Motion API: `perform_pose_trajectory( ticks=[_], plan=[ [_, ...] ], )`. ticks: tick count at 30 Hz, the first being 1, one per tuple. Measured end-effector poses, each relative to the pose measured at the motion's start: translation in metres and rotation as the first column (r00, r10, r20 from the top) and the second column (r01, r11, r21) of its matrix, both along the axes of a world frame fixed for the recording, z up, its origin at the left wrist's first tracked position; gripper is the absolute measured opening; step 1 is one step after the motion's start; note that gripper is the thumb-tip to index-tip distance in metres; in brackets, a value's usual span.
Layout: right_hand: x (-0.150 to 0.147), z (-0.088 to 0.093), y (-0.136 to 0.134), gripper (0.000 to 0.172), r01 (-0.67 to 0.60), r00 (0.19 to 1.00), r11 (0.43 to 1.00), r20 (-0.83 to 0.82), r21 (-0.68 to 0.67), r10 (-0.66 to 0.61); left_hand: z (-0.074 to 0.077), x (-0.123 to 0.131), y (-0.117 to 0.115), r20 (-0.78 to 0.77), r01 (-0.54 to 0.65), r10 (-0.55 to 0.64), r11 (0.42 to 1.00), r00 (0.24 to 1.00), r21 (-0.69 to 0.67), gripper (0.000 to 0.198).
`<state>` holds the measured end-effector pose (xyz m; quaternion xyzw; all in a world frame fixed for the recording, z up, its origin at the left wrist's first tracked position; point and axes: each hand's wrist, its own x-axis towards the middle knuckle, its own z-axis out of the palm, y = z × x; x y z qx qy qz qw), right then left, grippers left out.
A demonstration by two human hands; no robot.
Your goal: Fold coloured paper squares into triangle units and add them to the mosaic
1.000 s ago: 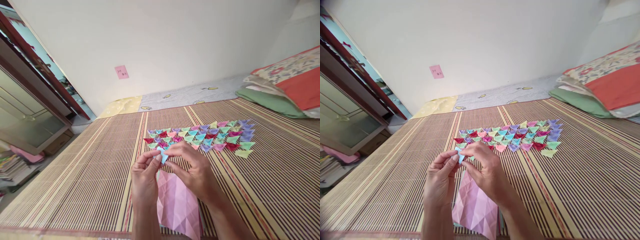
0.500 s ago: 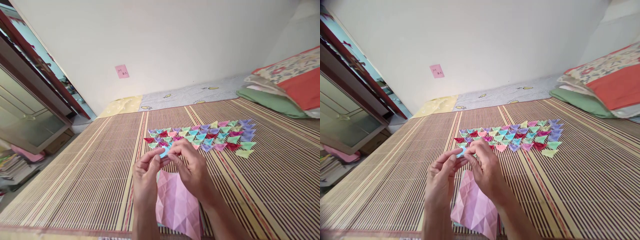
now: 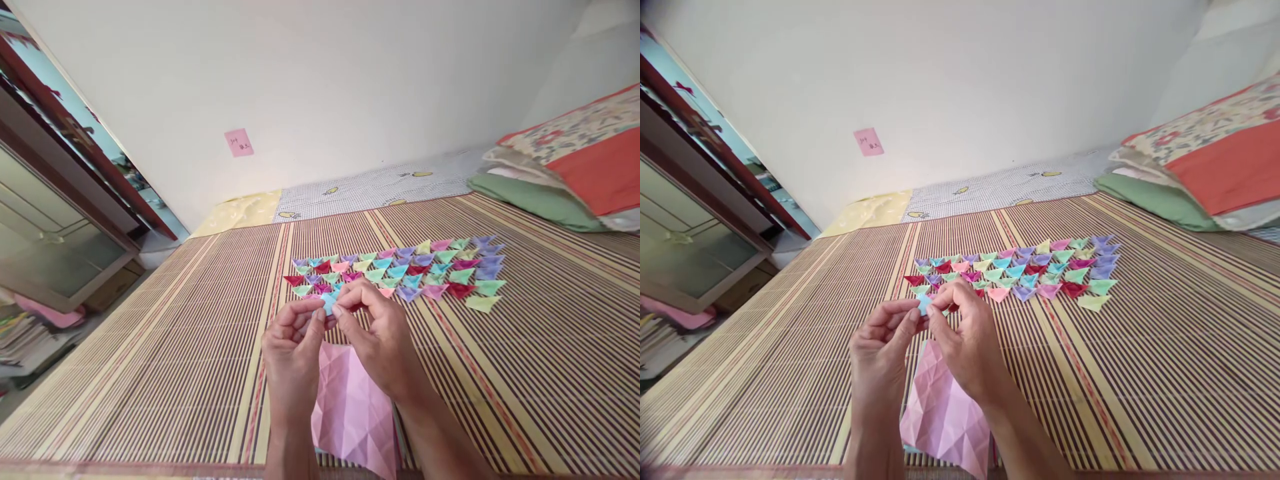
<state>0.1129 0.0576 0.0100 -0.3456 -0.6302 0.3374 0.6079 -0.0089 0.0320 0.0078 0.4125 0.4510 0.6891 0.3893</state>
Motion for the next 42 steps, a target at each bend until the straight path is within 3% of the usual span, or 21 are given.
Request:
perform_pose_trajectory(
  ticks=[12,20,27,34,38,42],
  plan=[
    [-0.0026,-0.0008,0.0015,0.015,0.007,0.999,0.997,-0.042,-0.079,-0.011,0.0003,0.0036,0.0016,0.038,0.044,-0.044,0.999,0.998,-0.003,0.021],
    [-0.0008,0.0043,0.0,0.016,-0.042,0.999,0.998,0.022,-0.043,0.043,-0.0013,0.0009,0.0037,0.078,0.026,-0.023,0.999,0.997,-0.033,0.025],
    [-0.0008,0.003,0.0005,0.016,0.003,0.999,1.0,0.038,-0.003,-0.002,-0.0011,0.0032,0.0039,0.148,0.002,0.004,0.999,0.989,-0.038,0.022],
    [-0.004,0.0,-0.0002,0.001,0.005,1.0,0.998,0.001,-0.07,-0.005,-0.002,-0.0002,0.0067,0.274,-0.013,0.022,0.999,0.961,-0.035,0.021],
    [-0.0062,0.0012,-0.002,0.014,-0.031,0.999,0.995,0.041,-0.093,0.035,-0.0006,-0.0006,0.0082,0.3,-0.005,0.016,0.999,0.954,-0.039,0.021],
    [-0.0078,0.0014,-0.0047,0.017,-0.027,0.999,0.99,0.035,-0.136,0.032,-0.0025,0.0011,0.0092,0.306,0.004,0.009,0.999,0.952,-0.043,0.021]
  ],
)
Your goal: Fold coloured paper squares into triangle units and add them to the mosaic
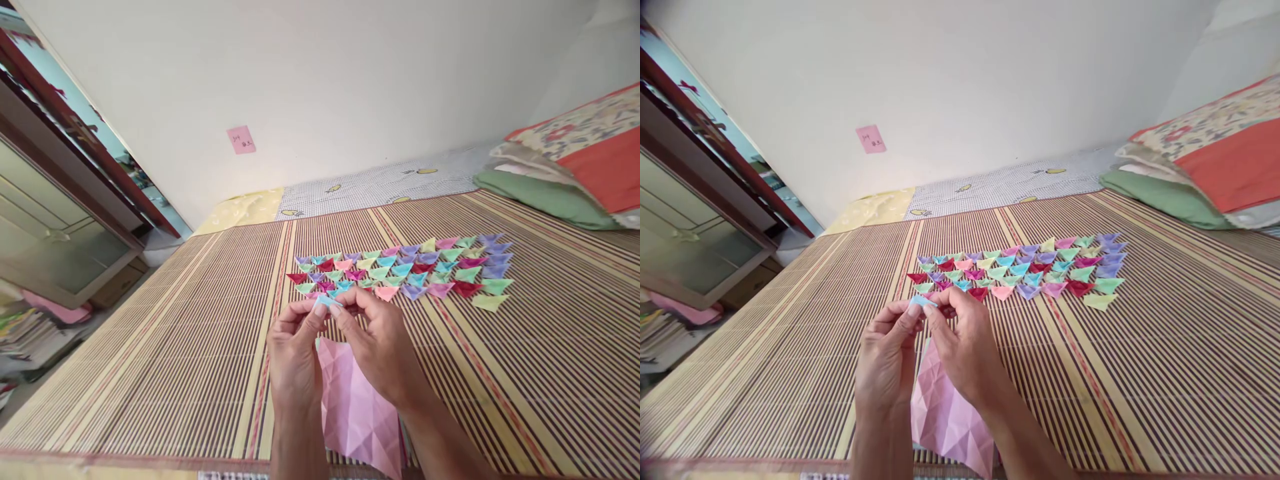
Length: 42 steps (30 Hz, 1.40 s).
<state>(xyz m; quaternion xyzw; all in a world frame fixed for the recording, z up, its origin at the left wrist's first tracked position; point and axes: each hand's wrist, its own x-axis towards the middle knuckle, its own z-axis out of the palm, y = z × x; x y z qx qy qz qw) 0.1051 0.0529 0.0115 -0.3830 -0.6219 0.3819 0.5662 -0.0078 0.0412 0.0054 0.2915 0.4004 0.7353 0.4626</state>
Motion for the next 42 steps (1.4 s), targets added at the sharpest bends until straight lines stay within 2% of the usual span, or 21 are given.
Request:
perform_pose_trajectory(
  ticks=[5,10,16,24,28,35,42],
  plan=[
    [0.002,-0.002,0.0,0.021,0.005,1.0,0.999,0.0,-0.035,-0.005,-0.003,0.002,0.001,0.008,0.025,-0.025,1.0,1.0,-0.001,0.024],
    [0.008,-0.003,0.004,0.025,-0.063,0.998,0.996,0.015,-0.056,0.064,-0.002,0.0,0.0,-0.049,0.088,-0.089,0.996,0.995,-0.017,0.024],
    [0.014,0.004,0.004,0.02,-0.139,0.989,0.989,0.041,-0.054,0.141,-0.004,0.001,-0.001,-0.036,0.056,-0.055,0.998,0.998,0.003,0.022],
    [0.016,0.003,0.004,0.028,-0.052,0.991,0.999,0.127,0.012,0.05,-0.004,0.009,0.0,0.029,0.058,-0.058,0.998,0.998,0.007,0.022],
    [0.016,0.002,0.004,0.029,-0.042,0.99,0.999,0.137,0.021,0.039,-0.006,0.009,0.0,-0.006,0.092,-0.092,0.996,0.996,0.017,0.024],
    [0.007,-0.006,0.002,0.026,0.04,0.979,0.996,0.198,0.083,-0.056,-0.014,0.008,0.003,-0.082,0.025,-0.022,0.999,0.996,0.046,0.02],
    [0.019,0.001,0.009,0.028,-0.117,0.987,0.993,0.108,0.0,0.116,-0.006,0.001,0.001,-0.06,0.075,-0.071,0.996,0.996,0.051,0.016]
  ],
)
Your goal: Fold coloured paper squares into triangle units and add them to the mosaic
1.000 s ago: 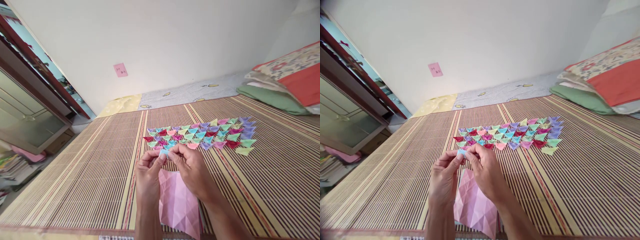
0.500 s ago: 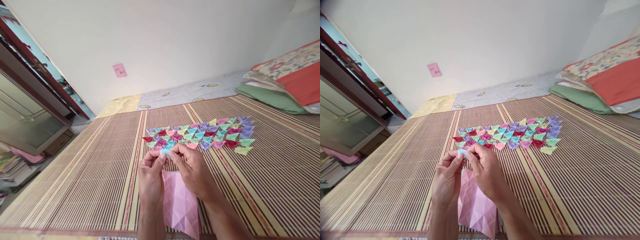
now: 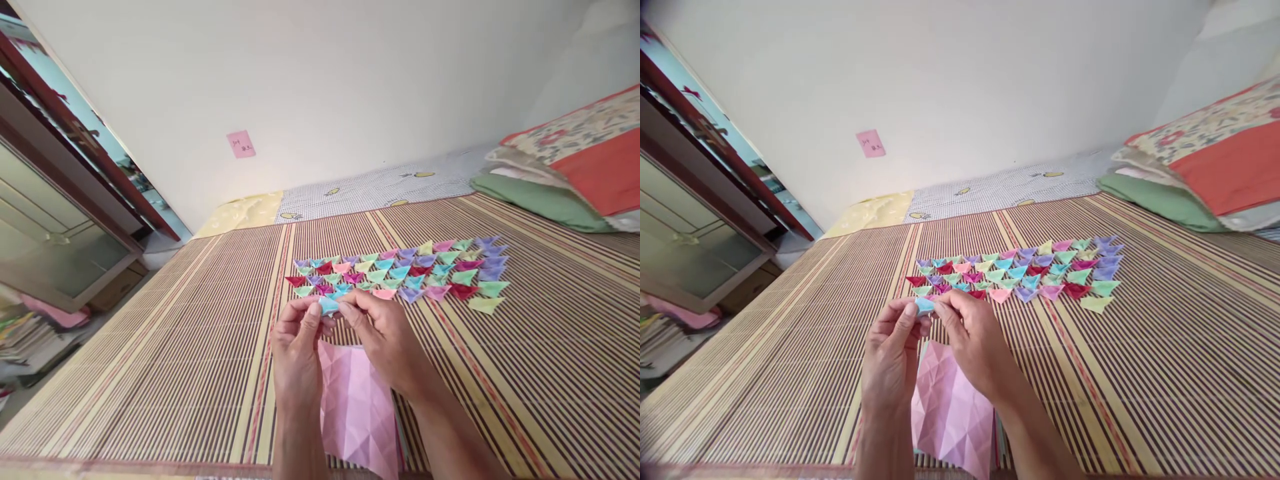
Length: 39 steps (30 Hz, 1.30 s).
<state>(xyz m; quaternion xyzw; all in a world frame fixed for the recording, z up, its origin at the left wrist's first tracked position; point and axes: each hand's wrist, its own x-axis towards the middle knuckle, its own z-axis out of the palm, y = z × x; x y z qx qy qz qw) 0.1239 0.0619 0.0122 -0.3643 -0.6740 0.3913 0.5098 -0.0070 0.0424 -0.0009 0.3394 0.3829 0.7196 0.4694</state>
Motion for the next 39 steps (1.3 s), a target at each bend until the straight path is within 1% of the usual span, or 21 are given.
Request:
perform_pose_trajectory(
  ticks=[6,11,15,22,27,29,33,39],
  plan=[
    [0.007,0.005,0.001,0.022,-0.046,0.999,0.999,-0.012,-0.007,0.046,0.008,-0.008,-0.005,-0.102,0.03,-0.031,1.0,0.994,-0.007,0.015],
    [0.005,0.003,0.0,0.014,0.009,0.999,0.999,-0.048,0.047,-0.006,0.009,-0.006,-0.006,-0.142,0.083,-0.085,0.996,0.986,-0.016,0.013],
    [0.005,0.001,-0.002,0.015,-0.015,0.997,1.0,-0.074,0.025,0.017,0.006,-0.005,-0.007,-0.149,0.094,-0.093,0.996,0.984,-0.004,0.013],
    [0.008,0.002,0.0,0.015,-0.023,0.999,1.0,-0.046,0.002,0.023,0.004,-0.008,-0.006,-0.128,0.146,-0.145,0.989,0.981,-0.001,0.015],
    [0.009,0.004,-0.002,0.017,-0.02,0.998,1.0,-0.054,0.014,0.021,0.007,-0.004,-0.007,-0.158,0.125,-0.128,0.992,0.979,-0.034,0.014],
    [0.007,0.005,-0.004,0.015,0.01,0.999,0.998,-0.05,0.062,-0.007,0.008,-0.001,-0.008,-0.222,0.1,-0.103,0.995,0.97,-0.023,0.014],
    [0.002,0.006,-0.005,0.016,0.107,0.994,0.976,0.003,0.192,-0.109,0.01,0.003,-0.009,-0.355,0.058,-0.046,0.998,0.934,0.023,0.018],
    [0.0,0.005,-0.004,0.021,0.173,0.984,0.958,-0.007,0.231,-0.176,0.01,0.007,-0.009,-0.351,0.069,-0.046,0.996,0.935,0.054,0.02]
  ],
)
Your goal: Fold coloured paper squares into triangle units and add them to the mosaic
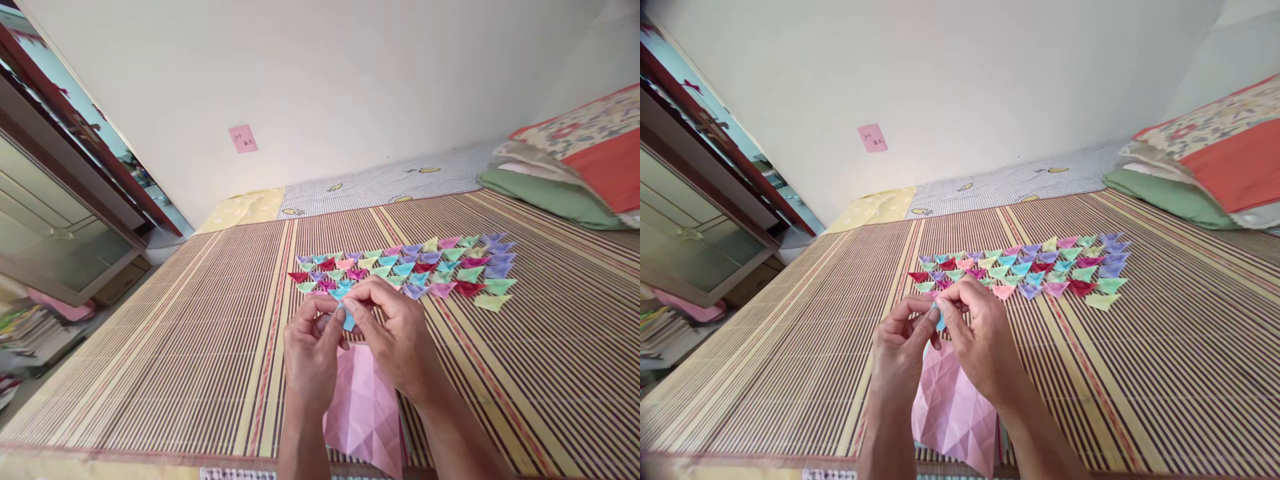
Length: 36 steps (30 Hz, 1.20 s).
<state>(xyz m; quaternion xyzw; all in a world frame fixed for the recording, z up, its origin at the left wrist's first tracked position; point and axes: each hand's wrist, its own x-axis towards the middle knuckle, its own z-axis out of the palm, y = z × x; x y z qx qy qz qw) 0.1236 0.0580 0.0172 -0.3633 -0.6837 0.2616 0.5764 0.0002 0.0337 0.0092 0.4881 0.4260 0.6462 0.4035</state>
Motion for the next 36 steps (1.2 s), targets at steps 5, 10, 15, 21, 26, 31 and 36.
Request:
perform_pose_trajectory(
  ticks=[5,10,15,21,26,31,36],
  plan=[
    [-0.001,-0.003,-0.002,0.021,-0.016,0.994,0.998,-0.112,-0.063,0.009,0.001,0.003,0.0,0.043,0.009,-0.009,1.0,0.999,-0.005,0.02],
    [-0.002,-0.004,0.0,0.019,-0.015,0.97,0.989,-0.241,-0.147,-0.021,-0.001,0.003,0.004,0.104,-0.004,0.007,1.0,0.995,-0.029,0.019],
    [-0.001,-0.003,0.001,0.02,-0.019,0.97,0.984,-0.24,-0.178,-0.025,-0.003,0.001,0.004,0.125,-0.015,0.021,0.999,0.992,-0.047,0.017],
    [0.002,-0.005,0.001,0.018,0.019,0.977,0.995,-0.209,-0.097,-0.04,-0.002,0.001,0.0,-0.117,-0.109,0.114,0.993,0.987,0.046,0.006],
    [0.003,-0.004,0.001,0.017,0.008,0.983,1.0,-0.181,-0.017,-0.011,-0.004,0.002,0.0,-0.236,-0.099,0.118,0.991,0.965,0.091,0.01],
    [0.0,-0.004,0.001,0.007,0.055,0.995,0.998,-0.086,0.043,-0.051,-0.009,0.002,0.002,-0.236,-0.197,0.213,0.976,0.948,0.09,0.007],
    [-0.002,-0.005,0.001,0.011,0.162,0.986,0.986,0.02,0.047,-0.163,-0.009,0.001,0.001,-0.236,-0.239,0.254,0.967,0.938,0.091,0.004]
  ],
)
